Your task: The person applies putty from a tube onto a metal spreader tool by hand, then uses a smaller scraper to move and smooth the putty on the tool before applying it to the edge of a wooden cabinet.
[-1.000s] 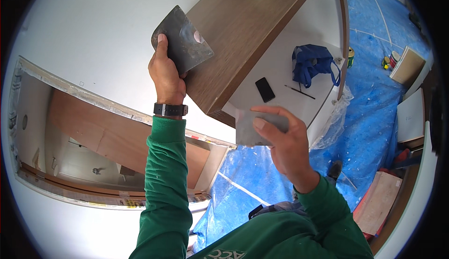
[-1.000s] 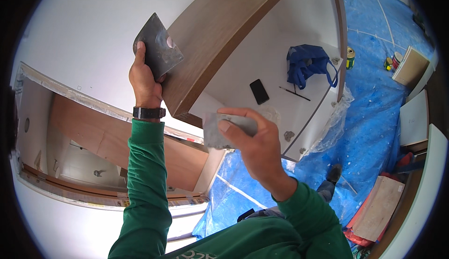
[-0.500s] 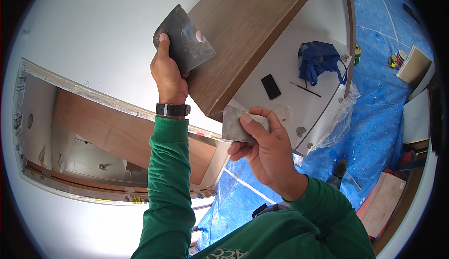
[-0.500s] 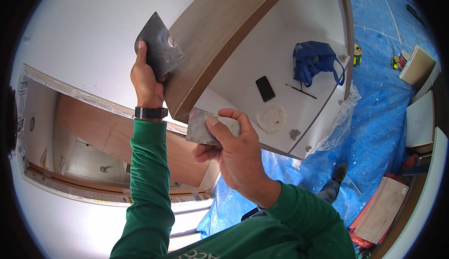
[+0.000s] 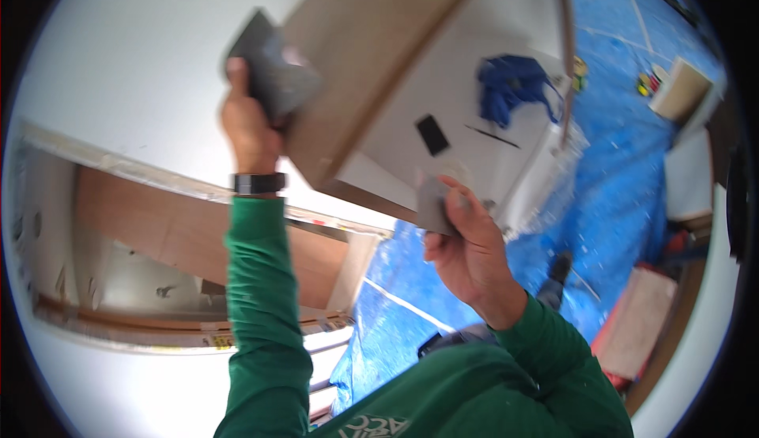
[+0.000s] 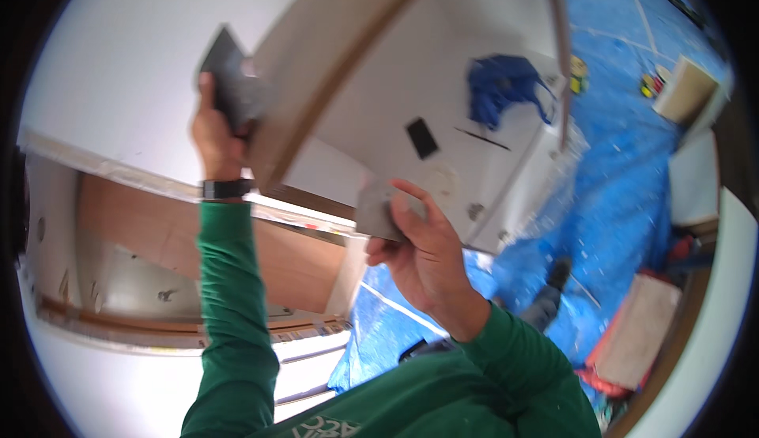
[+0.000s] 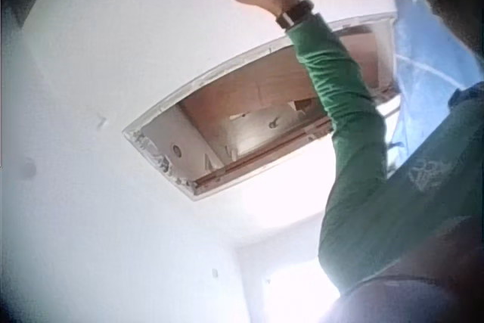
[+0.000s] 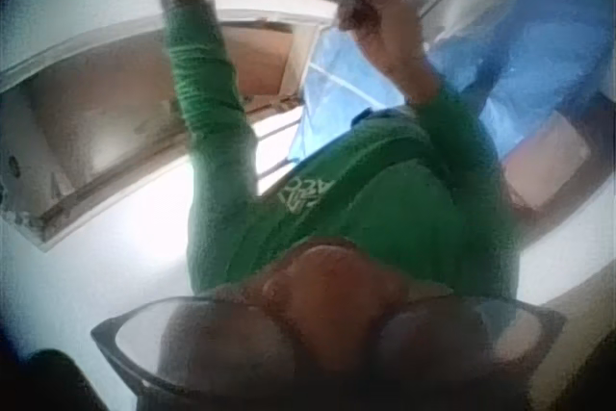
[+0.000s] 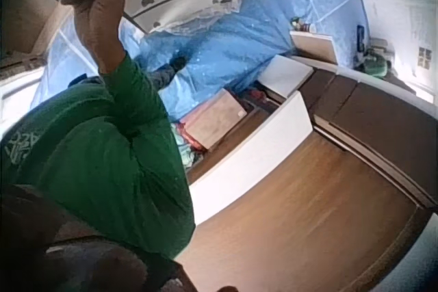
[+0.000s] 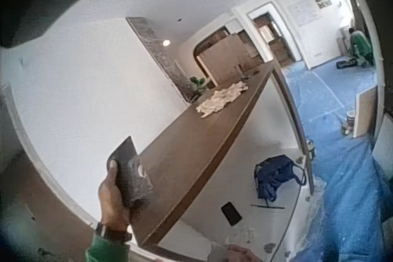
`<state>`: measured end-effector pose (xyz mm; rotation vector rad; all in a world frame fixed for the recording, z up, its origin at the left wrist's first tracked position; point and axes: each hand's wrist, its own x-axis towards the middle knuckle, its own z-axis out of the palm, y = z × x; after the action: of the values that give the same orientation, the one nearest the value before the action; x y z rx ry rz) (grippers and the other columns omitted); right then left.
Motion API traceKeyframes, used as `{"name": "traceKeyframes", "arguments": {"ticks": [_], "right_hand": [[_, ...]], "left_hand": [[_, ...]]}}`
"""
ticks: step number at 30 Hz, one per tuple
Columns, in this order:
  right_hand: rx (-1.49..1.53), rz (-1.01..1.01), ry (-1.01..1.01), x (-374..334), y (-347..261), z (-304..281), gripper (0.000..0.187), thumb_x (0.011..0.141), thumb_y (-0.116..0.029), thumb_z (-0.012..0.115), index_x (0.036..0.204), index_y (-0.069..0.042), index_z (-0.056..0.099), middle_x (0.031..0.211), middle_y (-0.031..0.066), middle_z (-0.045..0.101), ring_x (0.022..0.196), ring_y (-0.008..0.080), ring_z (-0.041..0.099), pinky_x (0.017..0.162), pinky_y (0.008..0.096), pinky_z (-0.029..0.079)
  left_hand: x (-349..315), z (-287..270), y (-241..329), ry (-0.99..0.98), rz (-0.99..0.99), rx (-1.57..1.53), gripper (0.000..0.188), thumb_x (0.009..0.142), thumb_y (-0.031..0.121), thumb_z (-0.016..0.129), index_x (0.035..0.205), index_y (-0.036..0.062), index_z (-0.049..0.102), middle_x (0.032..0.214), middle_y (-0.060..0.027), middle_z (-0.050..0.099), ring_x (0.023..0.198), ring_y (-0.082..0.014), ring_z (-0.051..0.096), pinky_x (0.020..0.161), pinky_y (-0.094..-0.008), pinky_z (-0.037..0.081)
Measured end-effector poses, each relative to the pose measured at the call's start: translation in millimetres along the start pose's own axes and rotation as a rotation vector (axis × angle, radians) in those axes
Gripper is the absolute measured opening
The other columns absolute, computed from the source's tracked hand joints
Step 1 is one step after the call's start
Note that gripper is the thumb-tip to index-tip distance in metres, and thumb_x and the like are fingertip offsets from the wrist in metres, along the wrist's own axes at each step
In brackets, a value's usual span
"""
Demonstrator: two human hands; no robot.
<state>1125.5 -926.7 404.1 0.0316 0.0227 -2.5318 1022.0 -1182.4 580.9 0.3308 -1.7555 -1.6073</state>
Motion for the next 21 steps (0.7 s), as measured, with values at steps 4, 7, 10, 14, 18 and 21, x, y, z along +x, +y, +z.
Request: {"name": "traceKeyframes", "arguments": {"ticks": [4,7,10,14,18,21], "right_hand": [[-0.355,0.039,0.119,-47.1,-31.0,-53.9,0.034,0.1,-0.022,0.073,0.119,0.0,0.055,0.099,0.0173,0.071,0.078,0.0301,0.075,0.065,0.0382,0.062],[-0.612,0.094,0.218,-96.7,-50.8,-89.5,0.026,0.101,-0.016,0.07,0.114,0.004,0.06,0.104,0.018,0.072,0.086,0.0313,0.077,0.072,0.0389,0.066],[-0.706,0.006,0.385,-141.1,-72.4,-125.1,0.025,0.105,-0.017,0.064,0.116,0.005,0.061,0.106,0.0183,0.071,0.092,0.0302,0.077,0.074,0.0372,0.066],[-0.713,-0.081,0.474,-170.9,-99.9,-115.8,0.033,0.109,-0.018,0.055,0.132,0.005,0.059,0.118,0.0161,0.069,0.103,0.029,0.075,0.082,0.0363,0.064],[-0.812,-0.121,0.254,-167.9,-124.1,-91.2,0.04,0.111,-0.016,0.052,0.144,0.005,0.053,0.131,0.0158,0.063,0.115,0.0286,0.07,0.093,0.0353,0.06],[-0.898,-0.172,0.172,-152.5,-158.5,-79.4,0.041,0.11,-0.015,0.053,0.146,0.004,0.053,0.136,0.0154,0.059,0.12,0.0283,0.067,0.099,0.0347,0.057]], "left_hand": [[5.3,-15.3,-9.0,-0.148,-0.029,0.029,0.038,0.105,0.045,0.061,0.123,0.0126,0.064,0.096,-0.0026,0.067,0.059,-0.0146,0.056,0.053,-0.0288,0.051],[27.8,-86.3,26.3,-0.524,-0.218,-0.506,0.026,0.108,0.019,0.053,0.084,0.0086,0.047,0.071,-0.0027,0.039,0.06,-0.0151,0.038,0.057,-0.0306,0.035],[-71.1,-83.7,54.5,-0.613,0.208,-0.384,0.038,0.108,0.028,0.052,0.075,0.0138,0.039,0.068,0.0006,0.029,0.059,-0.0143,0.026,0.059,-0.0314,0.028],[-198.8,-50.8,28.5,-0.626,-0.144,-0.58,0.019,0.105,0.03,0.061,0.103,0.0113,0.06,0.088,-0.0051,0.056,0.08,-0.0164,0.057,0.064,-0.0325,0.045],[-304.4,13.0,-67.3,-0.245,-0.53,-0.403,0.038,0.108,0.039,0.056,0.129,0.0067,0.06,0.114,-0.0057,0.07,0.1,-0.021,0.071,0.084,-0.0369,0.06],[-335.7,111.3,-108.8,-0.113,-0.646,-0.155,0.036,0.105,0.016,0.065,0.137,0.0031,0.057,0.125,-0.0087,0.07,0.108,-0.0211,0.07,0.096,-0.0353,0.057]]}}
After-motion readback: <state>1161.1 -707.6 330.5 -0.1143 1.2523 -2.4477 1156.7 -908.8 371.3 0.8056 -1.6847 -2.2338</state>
